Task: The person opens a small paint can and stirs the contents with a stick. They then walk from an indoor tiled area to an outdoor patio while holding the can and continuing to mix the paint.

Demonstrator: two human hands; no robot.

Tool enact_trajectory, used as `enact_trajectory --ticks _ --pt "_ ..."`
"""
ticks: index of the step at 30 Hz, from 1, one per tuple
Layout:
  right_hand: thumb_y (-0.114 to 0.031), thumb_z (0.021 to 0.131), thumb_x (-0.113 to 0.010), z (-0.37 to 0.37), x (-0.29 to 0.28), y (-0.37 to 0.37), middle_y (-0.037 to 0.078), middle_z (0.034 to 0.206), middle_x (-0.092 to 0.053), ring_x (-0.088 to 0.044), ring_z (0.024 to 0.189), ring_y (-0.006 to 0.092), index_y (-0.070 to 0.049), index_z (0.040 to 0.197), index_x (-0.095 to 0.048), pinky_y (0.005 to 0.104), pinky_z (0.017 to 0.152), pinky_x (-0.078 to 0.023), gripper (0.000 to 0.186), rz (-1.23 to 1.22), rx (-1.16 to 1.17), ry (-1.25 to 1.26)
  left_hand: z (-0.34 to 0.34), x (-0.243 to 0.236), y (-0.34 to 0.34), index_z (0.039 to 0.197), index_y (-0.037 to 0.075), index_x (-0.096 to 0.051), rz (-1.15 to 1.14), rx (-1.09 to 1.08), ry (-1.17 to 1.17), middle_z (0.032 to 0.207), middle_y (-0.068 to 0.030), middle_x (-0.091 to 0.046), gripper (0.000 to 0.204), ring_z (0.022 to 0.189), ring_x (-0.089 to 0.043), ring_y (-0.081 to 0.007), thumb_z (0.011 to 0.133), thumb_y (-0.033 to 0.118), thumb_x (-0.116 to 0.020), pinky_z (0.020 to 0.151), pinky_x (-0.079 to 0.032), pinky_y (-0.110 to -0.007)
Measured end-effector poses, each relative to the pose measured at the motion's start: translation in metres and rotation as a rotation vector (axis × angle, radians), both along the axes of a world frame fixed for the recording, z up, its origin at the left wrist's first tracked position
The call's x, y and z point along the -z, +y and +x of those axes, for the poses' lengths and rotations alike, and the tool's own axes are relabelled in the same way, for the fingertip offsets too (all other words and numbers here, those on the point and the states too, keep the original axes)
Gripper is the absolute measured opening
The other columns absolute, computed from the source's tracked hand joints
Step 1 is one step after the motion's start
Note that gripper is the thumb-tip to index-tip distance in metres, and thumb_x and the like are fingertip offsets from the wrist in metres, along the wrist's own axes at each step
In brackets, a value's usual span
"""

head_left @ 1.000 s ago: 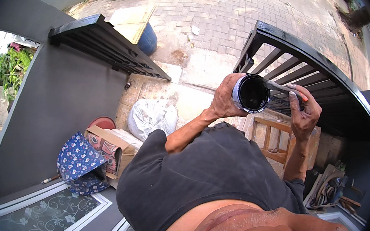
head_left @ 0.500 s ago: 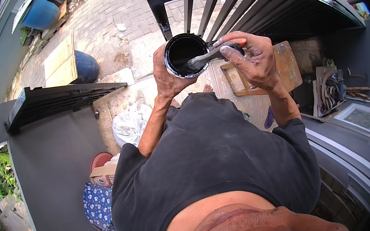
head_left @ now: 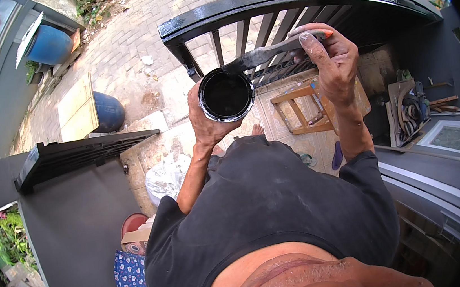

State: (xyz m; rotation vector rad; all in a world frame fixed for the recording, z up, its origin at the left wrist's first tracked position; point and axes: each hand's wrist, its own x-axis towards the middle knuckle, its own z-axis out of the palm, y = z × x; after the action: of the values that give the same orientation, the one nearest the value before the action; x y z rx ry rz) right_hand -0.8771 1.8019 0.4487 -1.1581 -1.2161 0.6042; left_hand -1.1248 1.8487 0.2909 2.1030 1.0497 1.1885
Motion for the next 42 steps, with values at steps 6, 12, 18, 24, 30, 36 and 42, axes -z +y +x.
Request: enact_trajectory --ticks 6,12,18,24,30,36,42 --pt "-0.010 0.093 -0.070 -0.015 -0.014 0.009 0.005 0.079 -0.070 -0.060 0.070 0.0037 0.003 0.100 -0.072 0.0200 0.059 -0.046 0.016 -0.149 -0.249 -0.216 -0.004 -0.014 0.002 0.138 0.003 -0.044 -0.137 -0.020 -0.128 0.127 -0.0153 -0.059 0.104 0.117 -0.059 -0.0305 0.051 0.024 -0.096 0.103 -0.047 -0.041" --pt "-0.011 0.094 -0.069 -0.050 -0.013 0.041 0.004 0.082 -0.071 -0.059 0.072 0.0037 0.004 0.101 -0.071 0.0200 0.060 -0.046 0.017 -0.142 -0.303 -0.044 -0.040 -0.020 0.022 0.135 0.001 -0.042 -0.210 -0.013 -0.111 0.120 -0.0149 -0.065 0.103 0.110 -0.065 -0.0266 0.051 0.024 -0.098 0.098 -0.050 -0.039" --pt "-0.017 0.091 -0.073 -0.099 -0.020 0.068 0.006 0.078 -0.070 -0.060 0.068 0.0057 0.003 0.097 -0.072 0.0232 0.060 -0.048 0.021 -0.244 -0.230 -0.138 -0.094 -0.025 0.065 0.140 0.002 -0.041 -0.236 0.074 -0.110 0.127 -0.0149 -0.057 0.110 0.119 -0.057 -0.0318 0.048 0.025 -0.098 0.106 -0.043 -0.043" --pt "-0.017 0.091 -0.070 -0.155 -0.030 0.095 0.003 0.071 -0.067 -0.058 0.069 0.0053 0.003 0.093 -0.070 0.0243 0.061 -0.047 0.020 -0.288 -0.228 -0.052 -0.137 -0.028 0.115 0.144 0.000 -0.035 -0.248 0.218 -0.121 0.132 -0.0163 -0.057 0.117 0.119 -0.060 -0.0307 0.050 0.030 -0.099 0.108 -0.042 -0.043" --pt "-0.018 0.090 -0.076 -0.178 -0.016 0.122 0.004 0.078 -0.070 -0.060 0.068 0.0051 0.002 0.101 -0.072 0.0228 0.058 -0.046 0.024 -0.125 -0.057 -0.195 -0.153 -0.040 0.147 0.139 0.001 -0.042 -0.270 0.241 -0.149 0.130 -0.0151 -0.059 0.101 0.119 -0.060 -0.0297 0.054 0.019 -0.093 0.107 -0.044 -0.043" --pt "-0.015 0.087 -0.076 -0.182 -0.023 0.126 0.012 0.079 -0.072 -0.069 0.070 0.0137 0.002 0.101 -0.072 0.0276 0.062 -0.053 0.022 0.038 0.170 -0.496 -0.162 -0.042 0.163 0.138 0.002 -0.046 -0.195 0.241 0.006 0.129 -0.0134 -0.062 0.095 0.120 -0.060 -0.0271 0.057 0.018 -0.092 0.108 -0.044 -0.038" --pt "-0.013 0.091 -0.071 -0.196 -0.033 0.120 0.010 0.085 -0.074 -0.069 0.079 0.0108 0.004 0.101 -0.071 0.0257 0.071 -0.054 0.019 -0.200 0.026 -0.324 -0.165 -0.034 0.173 0.137 0.001 -0.043 -0.246 0.219 -0.063 0.127 -0.0136 -0.062 0.100 0.116 -0.062 -0.0277 0.052 0.017 -0.093 0.105 -0.046 -0.039"
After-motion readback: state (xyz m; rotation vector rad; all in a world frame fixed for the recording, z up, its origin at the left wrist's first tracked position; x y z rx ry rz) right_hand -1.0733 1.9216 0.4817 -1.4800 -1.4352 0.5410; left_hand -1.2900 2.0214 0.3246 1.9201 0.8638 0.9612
